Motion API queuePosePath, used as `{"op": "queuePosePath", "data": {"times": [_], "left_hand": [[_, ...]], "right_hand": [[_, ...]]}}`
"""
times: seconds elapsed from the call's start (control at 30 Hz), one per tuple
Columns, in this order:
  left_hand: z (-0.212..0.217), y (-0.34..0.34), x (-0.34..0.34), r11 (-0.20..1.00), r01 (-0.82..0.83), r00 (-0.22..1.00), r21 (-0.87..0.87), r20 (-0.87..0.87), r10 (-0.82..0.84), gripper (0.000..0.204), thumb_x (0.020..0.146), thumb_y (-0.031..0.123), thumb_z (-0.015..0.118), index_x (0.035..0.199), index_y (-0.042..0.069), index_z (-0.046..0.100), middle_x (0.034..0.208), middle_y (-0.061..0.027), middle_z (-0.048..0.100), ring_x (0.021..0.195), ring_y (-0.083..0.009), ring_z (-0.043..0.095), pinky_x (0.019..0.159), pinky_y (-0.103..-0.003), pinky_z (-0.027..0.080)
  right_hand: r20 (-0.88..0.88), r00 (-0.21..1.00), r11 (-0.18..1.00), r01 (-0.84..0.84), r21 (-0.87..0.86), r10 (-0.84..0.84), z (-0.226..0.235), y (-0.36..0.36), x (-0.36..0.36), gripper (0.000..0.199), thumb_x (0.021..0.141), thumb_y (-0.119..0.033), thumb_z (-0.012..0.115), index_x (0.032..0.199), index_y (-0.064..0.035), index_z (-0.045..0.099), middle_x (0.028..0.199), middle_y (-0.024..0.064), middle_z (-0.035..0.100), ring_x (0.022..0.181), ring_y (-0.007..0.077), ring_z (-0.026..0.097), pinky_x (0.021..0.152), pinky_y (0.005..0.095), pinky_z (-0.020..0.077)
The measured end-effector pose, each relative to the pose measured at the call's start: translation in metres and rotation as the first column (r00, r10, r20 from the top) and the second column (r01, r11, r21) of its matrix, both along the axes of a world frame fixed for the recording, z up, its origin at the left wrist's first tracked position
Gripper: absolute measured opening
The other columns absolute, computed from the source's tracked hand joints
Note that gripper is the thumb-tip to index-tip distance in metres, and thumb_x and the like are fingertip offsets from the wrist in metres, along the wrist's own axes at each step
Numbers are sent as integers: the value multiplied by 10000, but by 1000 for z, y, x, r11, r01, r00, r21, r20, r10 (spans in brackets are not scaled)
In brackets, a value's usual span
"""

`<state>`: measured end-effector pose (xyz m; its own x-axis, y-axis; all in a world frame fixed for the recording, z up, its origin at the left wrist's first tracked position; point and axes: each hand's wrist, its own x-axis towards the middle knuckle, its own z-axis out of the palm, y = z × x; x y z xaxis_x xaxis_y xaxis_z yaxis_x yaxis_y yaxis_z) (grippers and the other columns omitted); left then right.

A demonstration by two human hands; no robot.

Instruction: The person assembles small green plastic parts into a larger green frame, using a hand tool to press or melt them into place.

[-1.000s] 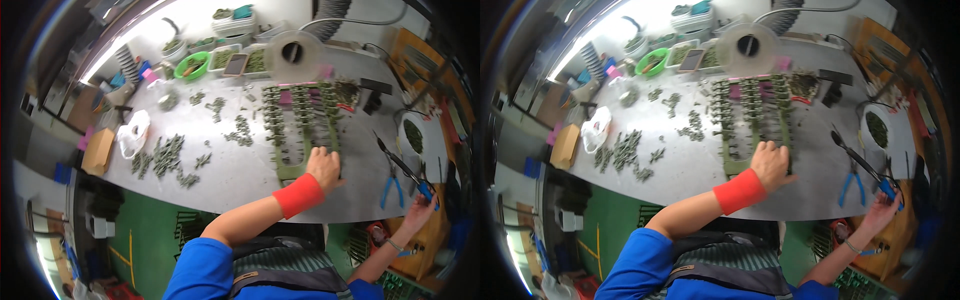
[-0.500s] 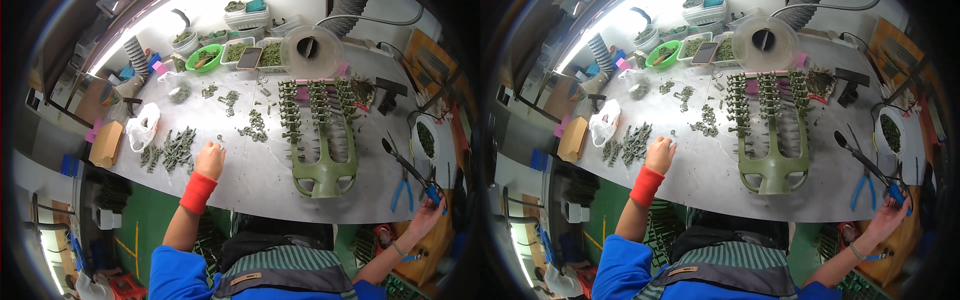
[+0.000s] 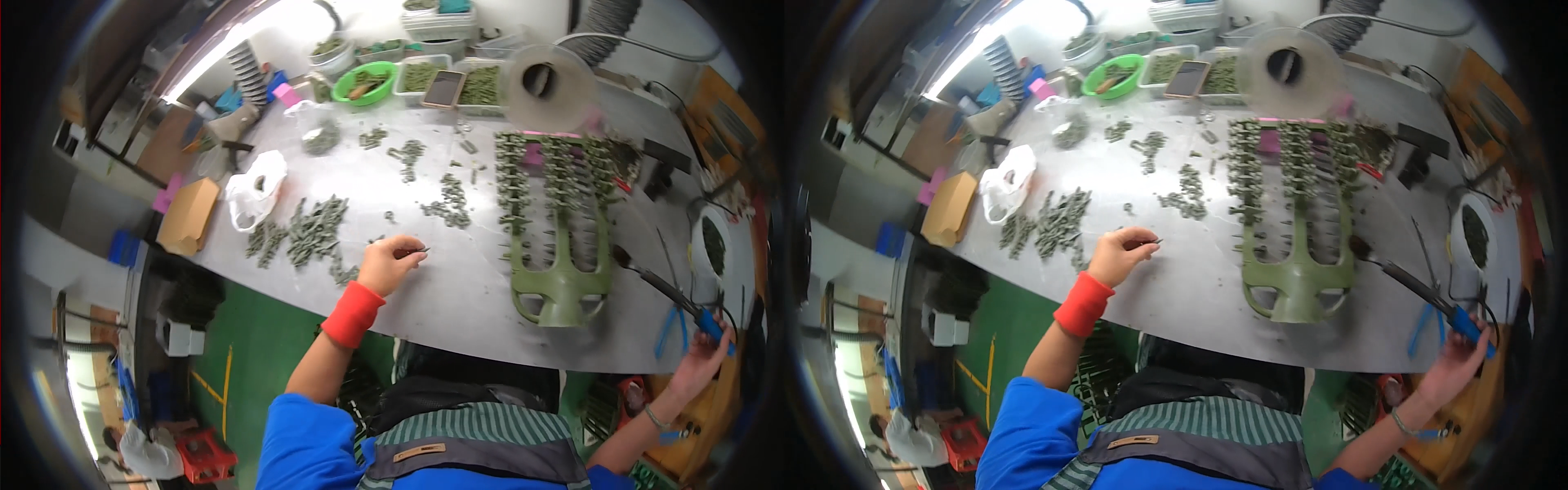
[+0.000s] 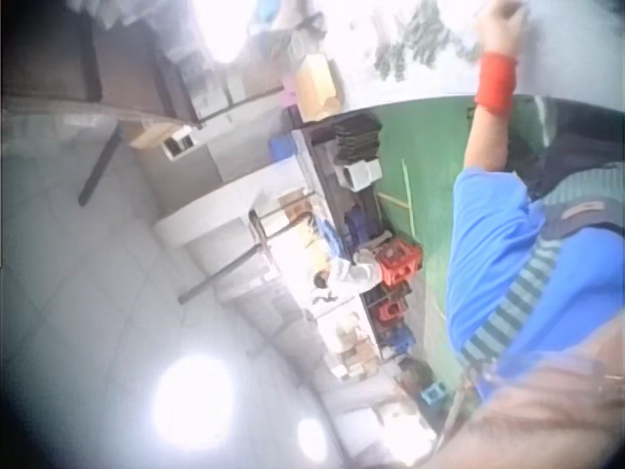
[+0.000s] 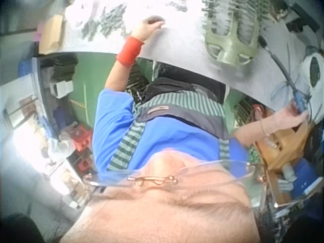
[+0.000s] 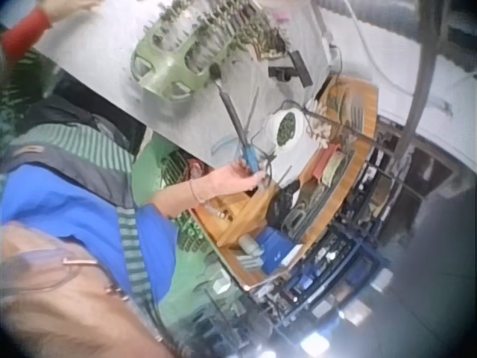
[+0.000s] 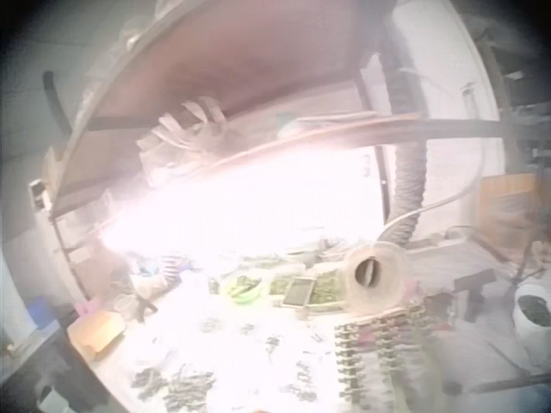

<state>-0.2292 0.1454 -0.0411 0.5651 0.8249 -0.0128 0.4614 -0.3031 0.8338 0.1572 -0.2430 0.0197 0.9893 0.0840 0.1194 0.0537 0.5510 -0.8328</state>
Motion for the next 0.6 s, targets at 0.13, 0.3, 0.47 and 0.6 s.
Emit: {"op": "queuePosePath", "data": {"times": [0.13, 0.3, 0.47, 0.6], "left_hand": [[23, -14, 24, 930, 154, 969, -332, 236, -76, 213, 853, 20, 625, 1057, -17, 672, 883, -101, 691, 818, -137, 663, 755, -258, 539], [44, -28, 74, 880, 312, 924, -357, 328, -195, 202, 867, -2, 600, 1055, -14, 673, 868, -85, 686, 840, -137, 661, 781, -260, 536], [39, -25, 103, 933, 307, 925, -189, 290, -245, 161, 837, 16, 654, 991, 11, 700, 847, -27, 679, 710, -83, 592, 664, -209, 478], [41, -24, 115, 962, 267, 947, 65, 167, -274, 122, 796, 65, 719, 917, 58, 735, 805, -5, 668, 683, -66, 505, 641, -213, 413]], "right_hand": [[-31, 991, 990, -133, -45, 132, -6, 28, -18, 225, 929, -261, 558, 968, -43, 594, 947, 62, 617, 727, 96, 530, 668, 210, 429], [7, 987, 980, -159, -117, 161, 5, 72, -51, 209, 936, -236, 542, 933, -32, 589, 924, 90, 615, 740, 126, 565, 642, 236, 461], [48, 963, 956, -254, -146, 264, 3, 102, -69, 195, 941, -194, 535, 920, -7, 586, 917, 118, 618, 727, 141, 583, 631, 259, 494], [67, 944, 939, -310, -148, 322, -7, 115, -70, 178, 942, -164, 529, 917, 2, 588, 918, 129, 625, 733, 142, 599, 654, 264, 516]]}}
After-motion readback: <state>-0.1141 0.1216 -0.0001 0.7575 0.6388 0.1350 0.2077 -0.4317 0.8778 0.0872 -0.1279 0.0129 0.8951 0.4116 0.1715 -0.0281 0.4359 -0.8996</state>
